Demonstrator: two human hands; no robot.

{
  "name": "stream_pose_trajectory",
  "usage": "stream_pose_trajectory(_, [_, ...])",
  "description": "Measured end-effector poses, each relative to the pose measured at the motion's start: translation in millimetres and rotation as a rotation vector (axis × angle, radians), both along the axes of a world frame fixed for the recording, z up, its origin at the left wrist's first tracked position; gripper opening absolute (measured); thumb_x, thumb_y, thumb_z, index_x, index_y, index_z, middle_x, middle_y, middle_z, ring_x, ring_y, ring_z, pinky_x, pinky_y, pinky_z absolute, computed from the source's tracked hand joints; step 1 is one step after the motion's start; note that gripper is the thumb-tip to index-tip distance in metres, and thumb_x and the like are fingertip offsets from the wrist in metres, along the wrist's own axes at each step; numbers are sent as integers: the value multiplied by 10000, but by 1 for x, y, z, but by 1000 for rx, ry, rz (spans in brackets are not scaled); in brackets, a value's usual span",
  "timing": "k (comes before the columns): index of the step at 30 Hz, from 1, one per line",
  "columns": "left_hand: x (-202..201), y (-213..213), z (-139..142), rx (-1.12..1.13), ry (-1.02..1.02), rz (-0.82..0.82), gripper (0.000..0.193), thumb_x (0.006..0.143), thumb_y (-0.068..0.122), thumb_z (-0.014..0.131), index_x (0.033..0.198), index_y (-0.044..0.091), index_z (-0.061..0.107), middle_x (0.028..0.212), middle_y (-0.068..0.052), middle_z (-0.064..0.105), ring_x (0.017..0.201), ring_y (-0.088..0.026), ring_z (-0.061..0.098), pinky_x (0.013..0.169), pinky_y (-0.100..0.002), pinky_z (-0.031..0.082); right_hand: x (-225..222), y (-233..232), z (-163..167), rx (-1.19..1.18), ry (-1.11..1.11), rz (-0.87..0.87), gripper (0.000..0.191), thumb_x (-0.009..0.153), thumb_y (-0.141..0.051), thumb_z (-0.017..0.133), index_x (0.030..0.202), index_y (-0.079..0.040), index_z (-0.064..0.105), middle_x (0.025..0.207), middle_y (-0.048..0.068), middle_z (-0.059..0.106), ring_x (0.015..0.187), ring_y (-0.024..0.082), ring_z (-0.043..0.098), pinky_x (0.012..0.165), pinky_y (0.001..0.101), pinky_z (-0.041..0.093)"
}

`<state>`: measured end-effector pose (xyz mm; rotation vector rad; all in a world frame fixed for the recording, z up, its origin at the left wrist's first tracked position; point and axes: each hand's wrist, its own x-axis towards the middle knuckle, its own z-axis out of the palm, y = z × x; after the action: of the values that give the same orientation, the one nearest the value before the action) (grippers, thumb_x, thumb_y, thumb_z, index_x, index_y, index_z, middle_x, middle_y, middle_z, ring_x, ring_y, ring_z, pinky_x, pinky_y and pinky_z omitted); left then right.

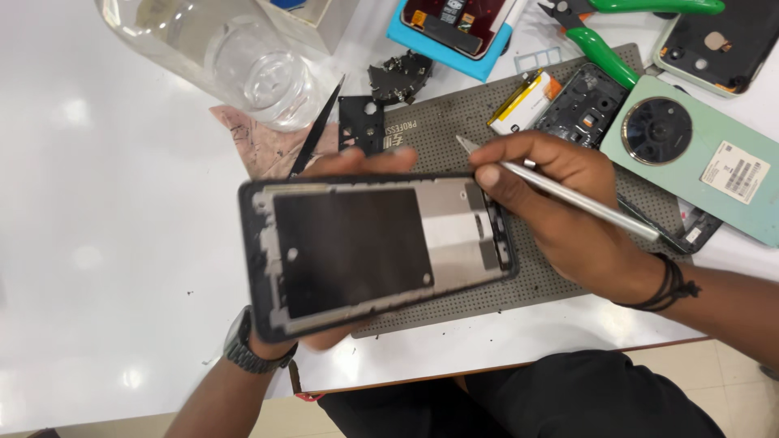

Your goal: The person holds a disassembled phone frame in one hand and uses a metal pry tool to scrape and pry along the frame edge, working around the phone's perimeter. They reposition the phone repeatedly to reach different edges, with other phone housings, pliers, tweezers and a battery visible on the work mat.

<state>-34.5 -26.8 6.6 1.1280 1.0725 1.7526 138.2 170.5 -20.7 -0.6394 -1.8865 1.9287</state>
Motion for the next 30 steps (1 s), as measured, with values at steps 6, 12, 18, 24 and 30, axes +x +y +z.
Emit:
stream_pose_trajectory(6, [-1, -35, -30, -61, 117, 156, 1068, 829, 501, 881, 1569, 101, 224, 1446, -209, 569, 1334, -341, 589, 1138, -467, 487, -2, -8, 9, 576, 52, 200, 313, 904, 38, 652, 1210, -27, 669, 1116, 83, 751, 943, 122, 760, 738, 212, 580])
stream_pose_trajectory(12, [5, -34, 27, 130, 645, 401, 658, 865, 475, 792, 1403, 189, 545, 1125, -75, 680, 1154, -331, 701, 1110, -496, 549, -3, -2, 14, 702, 186, 133, 281, 996, 46, 674, 1226, -68, 559, 1273, 72, 701, 1189, 181, 680, 1065, 334, 527])
stream_pose_trajectory(18, [15, 22, 83, 314, 1509, -11, 321, 849, 258, 752, 1154, 200, 668, 1107, -90, 714, 1028, -298, 728, 904, -391, 612, -2, -4, 7, 334, 246, 125, 285, 1058, -26, 650, 1304, -47, 508, 1272, 108, 643, 1289, 180, 601, 1145, 337, 489])
stream_pose_trajectory(24, [16, 6, 63, 269, 1230, 213, 170, 932, 191, 737, 1085, 177, 665, 1120, -55, 745, 1045, -234, 733, 748, -266, 583, -4, -1, 1, 362, 235, 144, 285, 1055, -72, 666, 1297, -45, 518, 1297, 106, 648, 1254, 162, 637, 1175, 353, 513])
stream_pose_trajectory(30, [-3, -10, 22, 387, 1221, -100, 245, 997, 187, 710, 1196, 74, 621, 1164, -135, 711, 1132, -363, 741, 880, -417, 699, -2, -1, -1, 324, 209, 139, 261, 1080, -187, 641, 1269, -27, 560, 1275, 107, 671, 1263, 166, 652, 1118, 339, 535])
